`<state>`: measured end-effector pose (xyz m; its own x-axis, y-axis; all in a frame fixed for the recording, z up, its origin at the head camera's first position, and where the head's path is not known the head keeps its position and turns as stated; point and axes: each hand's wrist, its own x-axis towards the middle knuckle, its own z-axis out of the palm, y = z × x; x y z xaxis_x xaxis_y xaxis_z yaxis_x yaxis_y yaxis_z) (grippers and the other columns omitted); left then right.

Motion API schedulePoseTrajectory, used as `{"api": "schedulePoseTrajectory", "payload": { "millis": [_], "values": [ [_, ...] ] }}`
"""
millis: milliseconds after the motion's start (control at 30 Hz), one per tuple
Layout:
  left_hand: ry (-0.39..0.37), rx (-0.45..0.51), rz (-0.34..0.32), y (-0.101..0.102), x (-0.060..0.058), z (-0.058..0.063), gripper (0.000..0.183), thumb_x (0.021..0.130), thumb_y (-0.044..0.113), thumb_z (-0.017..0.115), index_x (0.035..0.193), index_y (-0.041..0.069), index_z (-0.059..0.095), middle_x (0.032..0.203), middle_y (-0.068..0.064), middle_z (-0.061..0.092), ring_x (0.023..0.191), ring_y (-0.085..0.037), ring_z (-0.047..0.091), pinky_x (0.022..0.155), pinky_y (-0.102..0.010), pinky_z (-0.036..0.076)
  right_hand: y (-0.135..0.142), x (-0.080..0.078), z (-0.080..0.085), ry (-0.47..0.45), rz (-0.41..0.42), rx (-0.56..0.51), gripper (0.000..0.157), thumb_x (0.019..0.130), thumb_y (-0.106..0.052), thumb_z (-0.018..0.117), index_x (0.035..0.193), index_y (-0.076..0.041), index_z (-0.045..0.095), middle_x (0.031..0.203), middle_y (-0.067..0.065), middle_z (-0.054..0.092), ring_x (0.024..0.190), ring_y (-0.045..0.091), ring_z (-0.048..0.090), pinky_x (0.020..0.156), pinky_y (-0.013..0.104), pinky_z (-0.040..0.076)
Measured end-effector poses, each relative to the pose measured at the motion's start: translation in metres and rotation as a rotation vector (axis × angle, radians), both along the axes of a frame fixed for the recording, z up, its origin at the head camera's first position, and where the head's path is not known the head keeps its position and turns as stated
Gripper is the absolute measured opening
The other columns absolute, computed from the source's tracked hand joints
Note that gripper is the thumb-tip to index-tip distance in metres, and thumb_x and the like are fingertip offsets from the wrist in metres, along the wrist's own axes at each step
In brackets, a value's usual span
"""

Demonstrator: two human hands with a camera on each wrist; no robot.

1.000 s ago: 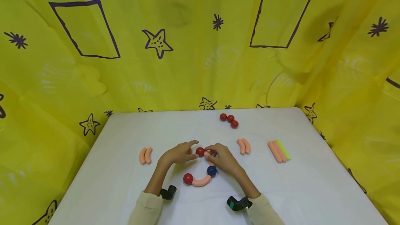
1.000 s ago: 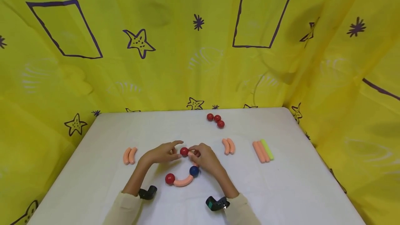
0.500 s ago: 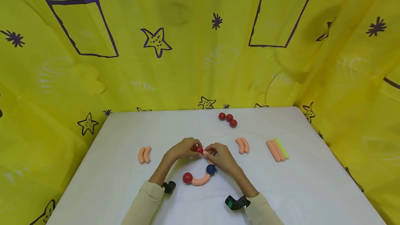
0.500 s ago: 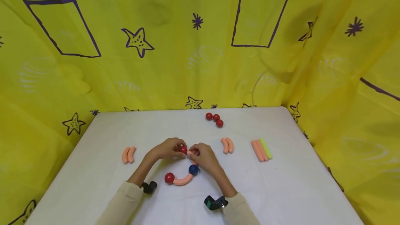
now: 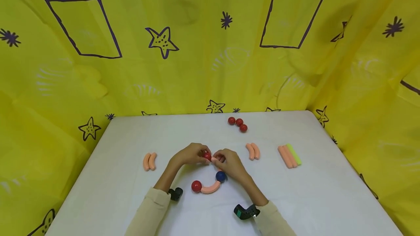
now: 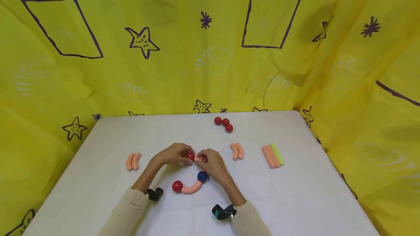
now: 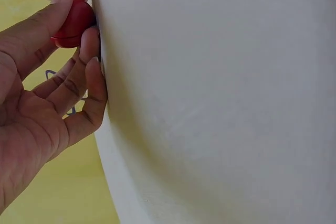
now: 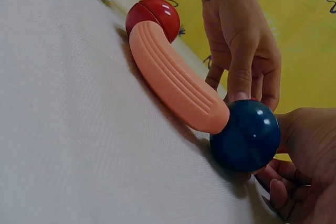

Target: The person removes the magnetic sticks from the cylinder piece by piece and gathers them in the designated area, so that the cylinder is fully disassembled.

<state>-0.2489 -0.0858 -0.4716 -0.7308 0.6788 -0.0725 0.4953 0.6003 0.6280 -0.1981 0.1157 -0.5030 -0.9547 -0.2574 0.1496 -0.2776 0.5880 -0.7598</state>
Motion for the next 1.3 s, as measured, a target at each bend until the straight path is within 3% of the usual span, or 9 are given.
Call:
{"api": "schedulePoseTrajectory", "payload": {
  "millis": [433, 800, 1067, 1300],
  "values": [
    [-0.083, -0.026, -0.024, -0.005, -0.002, 0.008, 0.022, 0.09, 0.013, 0.069, 0.111, 0.008, 0.068, 0.108, -0.012, 0.069, 0.104, -0.025, 0.064, 0.087, -0.034, 0.051, -0.002, 0.002, 0.0, 0.021, -0.01, 0.012, 0.013, 0.089, -0.019, 0.072, 0.096, -0.009, 0.073, 0.078, -0.002, 0.059, 0.071, 0.008, 0.052, 0.063, 0.019, 0.044],
    [-0.11, -0.001, 0.068, -0.003, 0.006, 0.008, 0.021, 0.089, 0.013, 0.07, 0.109, 0.006, 0.067, 0.105, -0.014, 0.068, 0.097, -0.022, 0.062, 0.083, -0.034, 0.051, -0.002, 0.003, -0.001, 0.009, -0.018, 0.021, 0.011, 0.089, -0.022, 0.072, 0.092, -0.012, 0.072, 0.077, -0.003, 0.058, 0.071, 0.008, 0.05, 0.063, 0.02, 0.043],
    [-0.197, 0.042, 0.152, 0.001, 0.004, 0.003, 0.021, 0.092, 0.022, 0.068, 0.106, 0.007, 0.067, 0.093, -0.007, 0.068, 0.074, -0.013, 0.06, 0.064, -0.023, 0.049, 0.0, 0.005, -0.002, -0.004, -0.03, 0.025, 0.011, 0.088, -0.022, 0.073, 0.091, -0.012, 0.07, 0.079, -0.003, 0.059, 0.074, 0.008, 0.051, 0.065, 0.02, 0.043],
    [-0.203, 0.083, 0.276, 0.006, -0.001, 0.004, 0.022, 0.088, 0.02, 0.073, 0.104, 0.005, 0.066, 0.086, -0.007, 0.069, 0.069, -0.013, 0.061, 0.06, -0.024, 0.051, -0.001, 0.003, -0.003, -0.006, -0.033, 0.009, 0.011, 0.088, -0.022, 0.073, 0.092, -0.012, 0.071, 0.081, -0.004, 0.061, 0.074, 0.007, 0.053, 0.066, 0.02, 0.045]
  ]
}}
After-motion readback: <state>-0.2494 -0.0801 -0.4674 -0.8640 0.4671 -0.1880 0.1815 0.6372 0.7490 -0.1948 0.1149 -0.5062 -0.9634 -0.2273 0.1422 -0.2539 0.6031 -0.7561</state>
